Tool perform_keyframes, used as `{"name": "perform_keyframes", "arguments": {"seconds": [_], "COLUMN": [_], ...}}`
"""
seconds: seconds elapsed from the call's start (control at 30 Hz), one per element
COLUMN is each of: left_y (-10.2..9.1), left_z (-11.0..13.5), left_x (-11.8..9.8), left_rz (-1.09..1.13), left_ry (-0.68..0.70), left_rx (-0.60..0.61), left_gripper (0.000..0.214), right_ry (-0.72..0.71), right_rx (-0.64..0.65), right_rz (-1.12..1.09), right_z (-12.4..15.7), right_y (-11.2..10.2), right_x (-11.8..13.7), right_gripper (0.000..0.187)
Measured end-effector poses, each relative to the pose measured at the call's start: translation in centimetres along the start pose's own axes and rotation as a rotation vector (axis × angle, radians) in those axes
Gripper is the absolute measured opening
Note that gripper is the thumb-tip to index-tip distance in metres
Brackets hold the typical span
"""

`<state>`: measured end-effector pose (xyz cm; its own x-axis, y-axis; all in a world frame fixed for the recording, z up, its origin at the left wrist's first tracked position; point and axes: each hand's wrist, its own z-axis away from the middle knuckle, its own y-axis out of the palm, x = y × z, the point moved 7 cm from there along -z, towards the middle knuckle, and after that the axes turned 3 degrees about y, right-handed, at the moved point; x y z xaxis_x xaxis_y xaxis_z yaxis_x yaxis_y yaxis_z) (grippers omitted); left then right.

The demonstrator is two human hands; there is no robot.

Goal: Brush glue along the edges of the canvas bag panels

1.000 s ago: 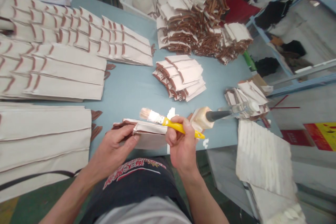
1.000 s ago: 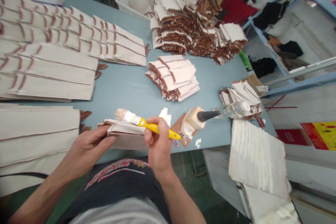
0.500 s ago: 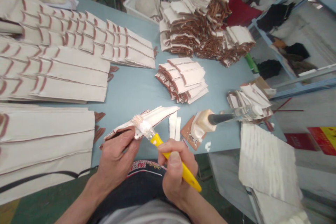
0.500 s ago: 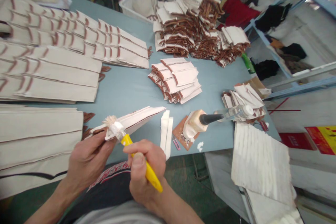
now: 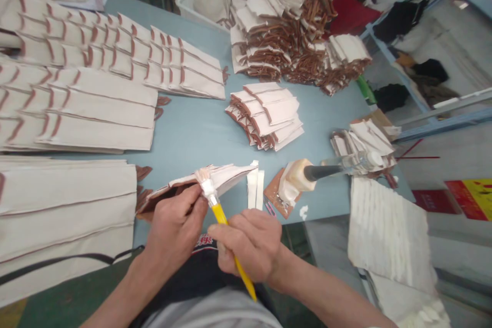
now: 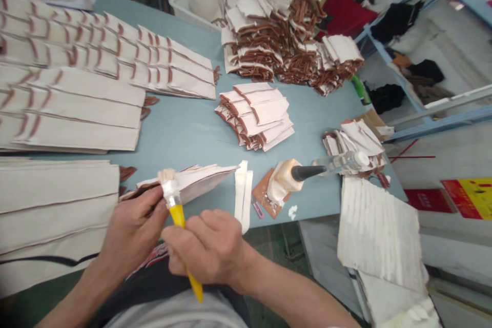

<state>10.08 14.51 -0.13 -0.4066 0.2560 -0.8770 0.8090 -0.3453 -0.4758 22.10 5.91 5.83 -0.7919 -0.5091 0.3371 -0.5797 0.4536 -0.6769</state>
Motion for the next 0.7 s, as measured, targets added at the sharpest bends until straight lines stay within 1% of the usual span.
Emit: {"name": "perform_keyframes", "arguments": {"seconds": [0.07,0.1,0.13,0.2,0.23,0.27,0.3,0.33,0.37,0.47,0.5,0.53,0.57,0.6,0.7], "left_y": [-0.2,-0.4,-0.5,-0.7,-0.8,-0.9,-0.9,-0.8,-0.7,-0.5,-0.5,-0.5,-0.4,-0.4,-0.3], "left_z": [-0.3,-0.3,-0.3,-0.1,0.0,0.2,0.4,0.6,0.7,0.9,0.9,0.9,0.9,0.9,0.9], "left_x": [0.3,0.4,0.5,0.6,0.6,0.7,0.7,0.7,0.7,0.7,0.6,0.6,0.4,0.3,-0.1], "left_rz": [0.011,0.014,0.014,0.009,0.005,0.000,-0.006,-0.017,-0.038,-0.131,-0.150,-0.158,-0.156,-0.145,-0.122], "left_ry": [-0.038,-0.036,-0.023,0.032,0.070,0.112,0.158,0.204,0.245,0.335,0.357,0.383,0.412,0.443,0.535], "left_rx": [-0.011,-0.018,-0.025,-0.055,-0.079,-0.101,-0.117,-0.129,-0.139,-0.167,-0.176,-0.183,-0.184,-0.182,-0.175], "left_gripper": [0.031,0.032,0.033,0.036,0.038,0.038,0.037,0.035,0.032,0.026,0.025,0.023,0.023,0.022,0.021], "right_ry": [0.064,0.150,0.272,0.558,0.678,0.754,0.772,0.733,0.654,0.336,0.259,0.222,0.226,0.260,0.419], "right_rx": [-0.016,-0.042,-0.078,-0.162,-0.198,-0.224,-0.230,-0.206,-0.174,-0.078,-0.061,-0.059,-0.068,-0.075,-0.147], "right_rz": [-0.125,-0.197,-0.267,-0.388,-0.437,-0.462,-0.461,-0.434,-0.379,-0.198,-0.173,-0.166,-0.180,-0.206,-0.238], "right_z": [-0.4,-0.5,-0.3,0.6,1.1,1.5,1.5,1.3,0.8,-0.4,-0.5,-0.6,-0.5,-0.4,0.0], "right_y": [-0.4,-0.8,-1.4,-2.3,-2.6,-2.8,-3.0,-2.9,-2.8,-2.1,-1.8,-1.8,-1.9,-2.1,-3.4], "right_x": [-0.8,-1.5,-2.3,-4.0,-4.5,-4.8,-4.8,-4.4,-3.8,-0.9,0.0,0.5,0.8,0.7,-0.7], "right_gripper": [0.020,0.021,0.022,0.026,0.029,0.032,0.032,0.030,0.028,0.022,0.023,0.023,0.024,0.024,0.026]}}
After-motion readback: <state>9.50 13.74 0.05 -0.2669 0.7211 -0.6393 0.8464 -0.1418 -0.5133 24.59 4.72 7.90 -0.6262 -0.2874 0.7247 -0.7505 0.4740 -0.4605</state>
